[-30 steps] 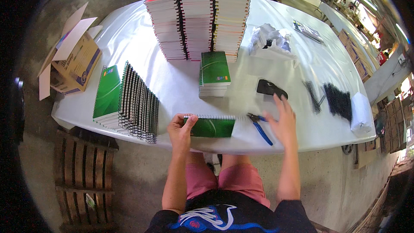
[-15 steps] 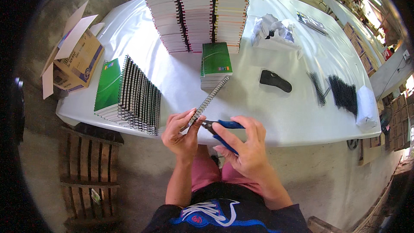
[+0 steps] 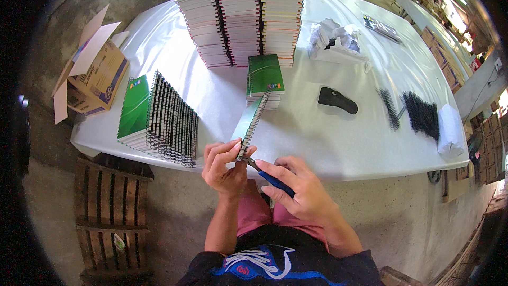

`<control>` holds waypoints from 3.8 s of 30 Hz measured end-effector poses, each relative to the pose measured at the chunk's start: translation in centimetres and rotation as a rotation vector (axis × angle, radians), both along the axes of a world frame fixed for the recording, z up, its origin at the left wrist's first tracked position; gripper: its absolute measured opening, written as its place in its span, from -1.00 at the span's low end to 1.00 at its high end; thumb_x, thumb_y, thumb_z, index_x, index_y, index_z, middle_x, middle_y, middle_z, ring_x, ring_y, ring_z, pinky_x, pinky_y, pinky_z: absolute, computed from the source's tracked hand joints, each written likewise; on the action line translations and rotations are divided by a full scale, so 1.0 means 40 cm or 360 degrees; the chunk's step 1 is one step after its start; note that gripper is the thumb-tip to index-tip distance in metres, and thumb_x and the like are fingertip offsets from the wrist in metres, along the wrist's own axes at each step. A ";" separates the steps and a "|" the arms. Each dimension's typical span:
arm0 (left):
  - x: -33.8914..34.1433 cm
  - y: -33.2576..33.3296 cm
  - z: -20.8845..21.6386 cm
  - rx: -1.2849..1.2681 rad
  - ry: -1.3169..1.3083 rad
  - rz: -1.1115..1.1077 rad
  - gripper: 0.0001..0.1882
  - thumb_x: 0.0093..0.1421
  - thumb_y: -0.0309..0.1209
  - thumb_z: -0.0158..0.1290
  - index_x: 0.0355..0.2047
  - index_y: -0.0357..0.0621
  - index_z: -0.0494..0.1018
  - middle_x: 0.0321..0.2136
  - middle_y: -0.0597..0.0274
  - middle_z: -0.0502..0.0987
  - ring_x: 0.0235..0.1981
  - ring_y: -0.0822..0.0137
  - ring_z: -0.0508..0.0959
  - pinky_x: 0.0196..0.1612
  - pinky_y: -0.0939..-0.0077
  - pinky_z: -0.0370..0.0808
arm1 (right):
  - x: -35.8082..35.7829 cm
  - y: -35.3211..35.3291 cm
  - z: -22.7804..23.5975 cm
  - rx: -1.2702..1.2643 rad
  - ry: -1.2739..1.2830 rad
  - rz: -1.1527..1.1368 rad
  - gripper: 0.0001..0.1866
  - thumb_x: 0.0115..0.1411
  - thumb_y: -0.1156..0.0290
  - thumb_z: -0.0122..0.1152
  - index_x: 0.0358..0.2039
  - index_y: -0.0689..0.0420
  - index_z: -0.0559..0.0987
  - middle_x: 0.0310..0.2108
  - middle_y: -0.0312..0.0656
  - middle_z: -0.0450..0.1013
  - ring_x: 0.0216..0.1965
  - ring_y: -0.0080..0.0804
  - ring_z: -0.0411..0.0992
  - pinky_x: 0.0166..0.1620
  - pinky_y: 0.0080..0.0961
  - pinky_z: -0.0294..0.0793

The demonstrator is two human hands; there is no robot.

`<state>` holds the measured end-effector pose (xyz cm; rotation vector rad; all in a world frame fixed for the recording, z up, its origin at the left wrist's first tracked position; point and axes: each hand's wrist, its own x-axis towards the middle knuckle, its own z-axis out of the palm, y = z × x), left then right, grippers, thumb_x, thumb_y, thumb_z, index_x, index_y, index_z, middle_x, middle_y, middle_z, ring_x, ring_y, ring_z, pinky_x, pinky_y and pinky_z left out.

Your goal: The person assembles spiral-bound notebooks by inserting plastic coils into the punched edges of paper stacks and then cutting and crimping the ends of the coils using a hand tool.

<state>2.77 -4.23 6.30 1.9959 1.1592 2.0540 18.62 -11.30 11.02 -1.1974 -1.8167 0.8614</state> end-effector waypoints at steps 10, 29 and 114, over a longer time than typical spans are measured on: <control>0.010 0.008 -0.004 -0.0267 -0.0781 -0.0308 -0.73 -0.01 -0.58 0.26 -0.42 -0.20 0.34 -0.40 0.28 0.43 -0.43 0.50 0.41 -0.35 0.69 0.38 | 0.021 0.012 -0.052 0.0064 -0.0152 -0.0169 -0.51 0.15 0.19 0.13 0.09 0.04 0.41 -0.08 -0.03 0.36 -0.04 -0.06 0.34 0.02 -0.24 0.31; -0.224 -0.075 0.242 0.0232 -0.0376 0.0137 -0.74 0.23 -0.28 0.05 -0.28 -0.20 0.28 -0.28 0.18 0.37 -0.21 0.35 0.37 -0.11 0.49 0.27 | -0.252 0.262 0.161 0.0067 0.1728 0.0333 -0.50 0.14 0.57 0.19 0.11 0.20 0.32 -0.16 -0.16 0.46 -0.13 -0.47 0.44 -0.04 -0.51 0.44; 0.061 0.042 -0.086 -0.0395 0.0844 0.0280 -0.56 -0.31 -0.06 0.29 -0.56 -0.03 0.36 -0.27 0.33 0.38 -0.14 0.14 0.28 -0.07 0.01 0.14 | 0.383 0.208 -0.066 -0.0259 0.0372 -0.0478 -0.42 -0.05 0.62 -0.16 0.07 0.08 0.26 -0.44 -0.35 0.29 -0.42 -0.58 0.27 -0.30 -0.65 0.33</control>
